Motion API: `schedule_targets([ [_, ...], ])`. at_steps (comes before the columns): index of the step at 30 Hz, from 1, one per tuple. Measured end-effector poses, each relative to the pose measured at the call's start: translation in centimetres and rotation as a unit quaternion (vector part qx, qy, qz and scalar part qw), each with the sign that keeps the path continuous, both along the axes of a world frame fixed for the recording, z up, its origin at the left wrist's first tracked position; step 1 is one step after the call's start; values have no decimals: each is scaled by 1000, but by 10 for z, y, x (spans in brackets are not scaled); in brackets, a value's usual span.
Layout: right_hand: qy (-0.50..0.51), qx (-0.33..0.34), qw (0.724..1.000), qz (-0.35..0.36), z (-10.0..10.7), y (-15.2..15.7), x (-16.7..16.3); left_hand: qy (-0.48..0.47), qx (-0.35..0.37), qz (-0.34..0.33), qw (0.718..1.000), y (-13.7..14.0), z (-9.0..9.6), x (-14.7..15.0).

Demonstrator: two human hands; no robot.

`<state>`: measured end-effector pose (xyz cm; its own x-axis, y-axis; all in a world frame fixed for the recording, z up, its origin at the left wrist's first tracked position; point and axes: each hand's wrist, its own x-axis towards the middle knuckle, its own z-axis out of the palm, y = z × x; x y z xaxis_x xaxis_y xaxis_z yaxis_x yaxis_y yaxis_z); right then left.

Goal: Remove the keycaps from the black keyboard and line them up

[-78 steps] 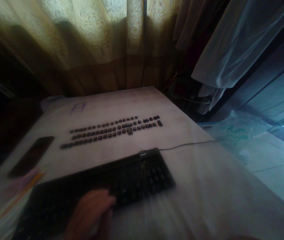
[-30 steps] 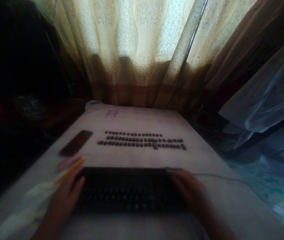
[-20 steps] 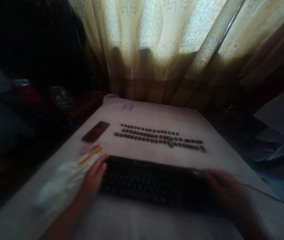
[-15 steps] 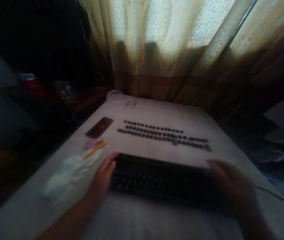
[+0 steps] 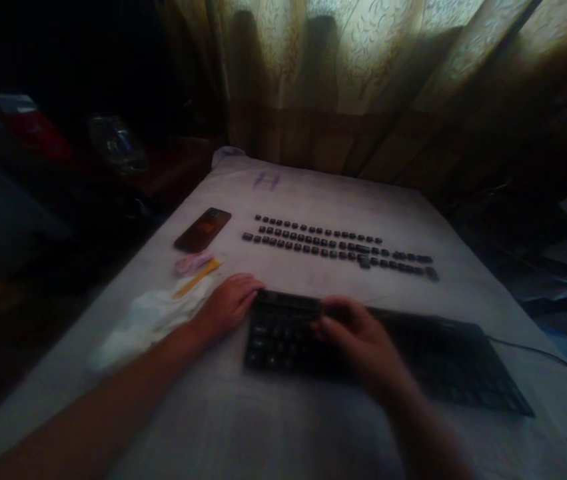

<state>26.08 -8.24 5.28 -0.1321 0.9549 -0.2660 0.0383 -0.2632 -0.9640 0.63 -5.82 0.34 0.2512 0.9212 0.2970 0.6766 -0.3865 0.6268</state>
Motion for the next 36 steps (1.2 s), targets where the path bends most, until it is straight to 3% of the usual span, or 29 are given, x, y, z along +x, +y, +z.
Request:
schedule_targets([
  [6, -32, 35, 999, 11, -2, -1, -28, 49, 18, -30, 998, -1, -2, -2],
  [16, -172, 124, 969, 129, -9, -2, -50, 48, 30, -32, 998, -2, -4, -2],
  [20, -251, 197, 932, 169, -7, -2, -49, 47, 23, -32, 998, -2, -3, -1],
  [24, -327, 305, 870, 209, 2, -4, -55, 47, 20, -31, 998, -2, -3, -1],
  [27, -378, 339, 829, 235, 2, -6, -65, 46, 21, -28, 998, -3, -2, -1],
  [31, -413, 352, 804, 244, -12, -10, -75, 55, 27, -26, 998, -3, -2, -2],
  [36, -424, 427, 772, 204, -33, -12, -78, 55, 50, -16, 997, -1, -11, -4],
])
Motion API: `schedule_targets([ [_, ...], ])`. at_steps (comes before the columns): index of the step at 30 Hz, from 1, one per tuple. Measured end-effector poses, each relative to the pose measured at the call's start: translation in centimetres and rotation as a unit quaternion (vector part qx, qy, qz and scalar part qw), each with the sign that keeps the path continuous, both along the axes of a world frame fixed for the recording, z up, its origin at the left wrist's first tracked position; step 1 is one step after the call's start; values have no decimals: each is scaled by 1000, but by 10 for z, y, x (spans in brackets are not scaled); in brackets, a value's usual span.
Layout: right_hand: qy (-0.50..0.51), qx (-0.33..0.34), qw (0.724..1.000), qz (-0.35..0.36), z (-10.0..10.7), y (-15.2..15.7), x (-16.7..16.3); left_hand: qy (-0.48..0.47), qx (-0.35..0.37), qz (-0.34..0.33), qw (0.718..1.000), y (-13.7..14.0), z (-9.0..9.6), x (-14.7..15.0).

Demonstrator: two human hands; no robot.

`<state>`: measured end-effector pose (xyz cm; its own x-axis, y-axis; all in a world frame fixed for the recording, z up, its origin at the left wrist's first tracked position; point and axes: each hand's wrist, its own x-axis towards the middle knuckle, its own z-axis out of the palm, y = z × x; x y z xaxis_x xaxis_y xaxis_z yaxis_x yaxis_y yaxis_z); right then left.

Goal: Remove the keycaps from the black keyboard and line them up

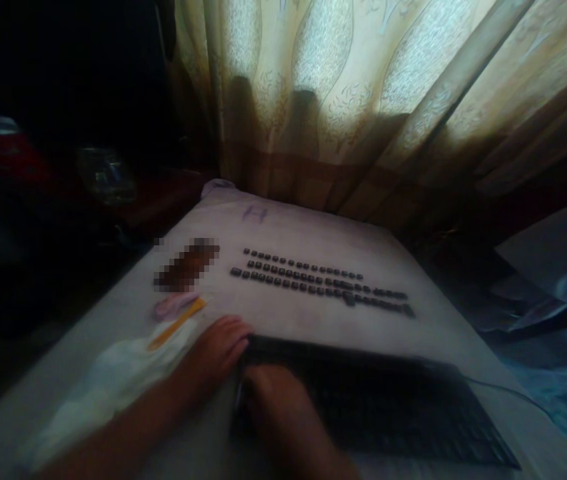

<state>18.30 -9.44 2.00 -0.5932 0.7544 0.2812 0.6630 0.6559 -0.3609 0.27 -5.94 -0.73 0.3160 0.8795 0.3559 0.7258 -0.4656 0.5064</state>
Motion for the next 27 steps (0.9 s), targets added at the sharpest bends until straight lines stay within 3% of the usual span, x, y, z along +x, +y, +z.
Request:
schedule_targets([
  [4, 51, 61, 997, 7, -9, 1, 1, -2, 9, 13, 1000, 1, -5, -1],
  [7, 83, 58, 995, -16, -12, 2, 2, 7, 13, 8, 1000, 0, -2, -2],
  [15, 227, -120, 966, -39, 1, 5, 8, -11, 18, 9, 1000, 0, 1, 0],
  [23, 279, -189, 940, -48, 1, 5, 13, -1, -19, -8, 1000, -1, 9, 4],
  [27, 356, -238, 899, -96, 3, 5, 13, -5, -16, -12, 1000, -2, 12, 4],
])
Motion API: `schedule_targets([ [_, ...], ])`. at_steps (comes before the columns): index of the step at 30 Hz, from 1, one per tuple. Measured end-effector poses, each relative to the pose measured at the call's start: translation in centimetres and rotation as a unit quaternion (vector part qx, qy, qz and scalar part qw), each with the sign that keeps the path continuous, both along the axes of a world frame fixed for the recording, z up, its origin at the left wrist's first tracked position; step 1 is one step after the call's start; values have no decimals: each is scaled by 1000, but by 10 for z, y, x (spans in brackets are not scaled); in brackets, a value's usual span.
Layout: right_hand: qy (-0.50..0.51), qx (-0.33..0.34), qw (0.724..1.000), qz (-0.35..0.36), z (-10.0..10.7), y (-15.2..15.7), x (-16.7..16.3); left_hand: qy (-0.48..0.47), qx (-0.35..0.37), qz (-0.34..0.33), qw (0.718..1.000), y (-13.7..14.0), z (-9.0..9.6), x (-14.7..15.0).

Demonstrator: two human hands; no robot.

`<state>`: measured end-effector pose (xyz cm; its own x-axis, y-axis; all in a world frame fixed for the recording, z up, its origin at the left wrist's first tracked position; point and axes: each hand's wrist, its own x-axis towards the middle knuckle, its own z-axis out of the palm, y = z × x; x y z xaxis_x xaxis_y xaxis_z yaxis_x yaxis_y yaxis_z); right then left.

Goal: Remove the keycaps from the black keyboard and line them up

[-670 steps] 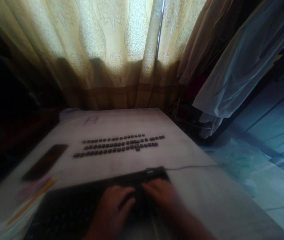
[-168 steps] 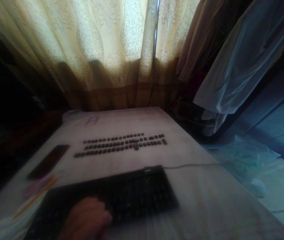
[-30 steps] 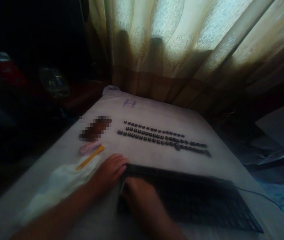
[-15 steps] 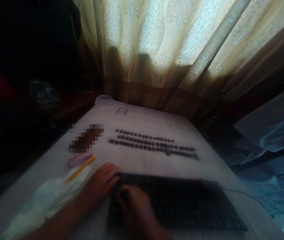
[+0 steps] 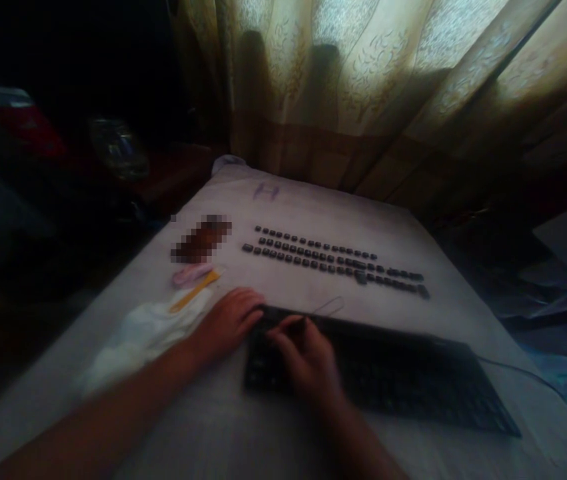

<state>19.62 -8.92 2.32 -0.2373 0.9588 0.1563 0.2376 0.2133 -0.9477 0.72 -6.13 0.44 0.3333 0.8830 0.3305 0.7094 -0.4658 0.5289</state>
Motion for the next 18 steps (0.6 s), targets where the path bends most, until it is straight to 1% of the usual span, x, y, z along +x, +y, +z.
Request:
schedule_targets([
  [6, 97, -88, 991, -33, 6, 7, 2, -3, -3, 4, 1000, -1, -1, 0],
  [10, 146, -123, 980, -45, 10, 11, 4, -30, 24, 26, 999, -5, 5, 1],
  [12, 153, -117, 980, -48, 9, 11, 4, -53, 46, 19, 997, -9, 9, 2],
  [15, 152, -86, 983, -52, 6, 10, 3, -82, 76, -16, 994, -14, 15, 3],
  [18, 142, -55, 987, -51, 3, 8, 2, -86, 79, -60, 991, -17, 16, 5],
])
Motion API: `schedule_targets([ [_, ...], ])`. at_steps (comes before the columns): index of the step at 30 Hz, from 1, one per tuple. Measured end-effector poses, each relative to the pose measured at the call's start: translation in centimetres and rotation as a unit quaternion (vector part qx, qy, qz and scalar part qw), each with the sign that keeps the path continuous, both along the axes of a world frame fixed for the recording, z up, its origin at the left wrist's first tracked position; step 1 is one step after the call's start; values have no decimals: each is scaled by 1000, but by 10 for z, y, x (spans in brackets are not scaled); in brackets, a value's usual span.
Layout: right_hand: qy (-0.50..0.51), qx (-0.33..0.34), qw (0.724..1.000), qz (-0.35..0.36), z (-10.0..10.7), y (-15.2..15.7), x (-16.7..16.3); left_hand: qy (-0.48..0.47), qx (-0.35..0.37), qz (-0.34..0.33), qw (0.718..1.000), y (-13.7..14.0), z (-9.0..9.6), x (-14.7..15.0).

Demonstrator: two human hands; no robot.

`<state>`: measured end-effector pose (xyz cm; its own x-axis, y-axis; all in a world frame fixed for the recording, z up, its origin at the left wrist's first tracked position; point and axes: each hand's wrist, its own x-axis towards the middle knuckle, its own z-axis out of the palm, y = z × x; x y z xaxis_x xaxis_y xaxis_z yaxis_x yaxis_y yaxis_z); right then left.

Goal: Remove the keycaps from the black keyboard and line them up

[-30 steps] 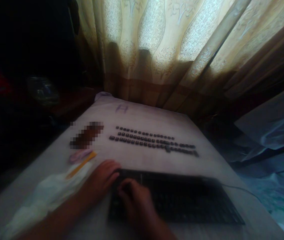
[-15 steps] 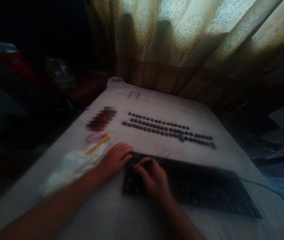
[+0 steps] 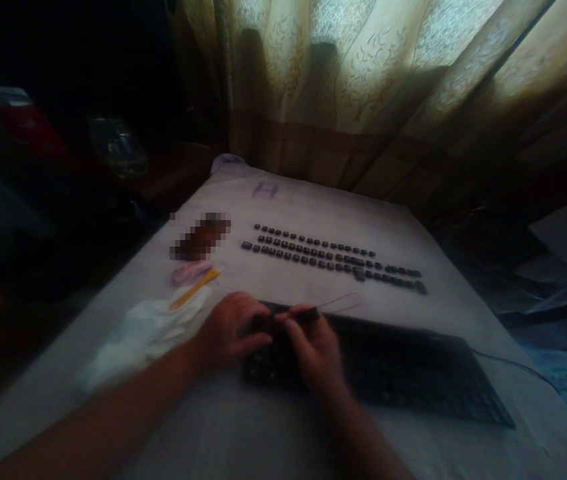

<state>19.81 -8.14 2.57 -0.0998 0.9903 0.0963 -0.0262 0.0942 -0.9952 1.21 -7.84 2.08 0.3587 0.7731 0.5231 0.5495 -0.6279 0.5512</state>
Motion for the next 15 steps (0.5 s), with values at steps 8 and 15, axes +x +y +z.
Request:
schedule_targets([
  [8, -29, 46, 999, -2, -3, -4, -2, -9, -34, -1, 999, 0, -1, 2],
  [15, -86, 72, 993, -22, 3, -4, 2, -26, -31, 26, 999, 1, -4, 0],
])
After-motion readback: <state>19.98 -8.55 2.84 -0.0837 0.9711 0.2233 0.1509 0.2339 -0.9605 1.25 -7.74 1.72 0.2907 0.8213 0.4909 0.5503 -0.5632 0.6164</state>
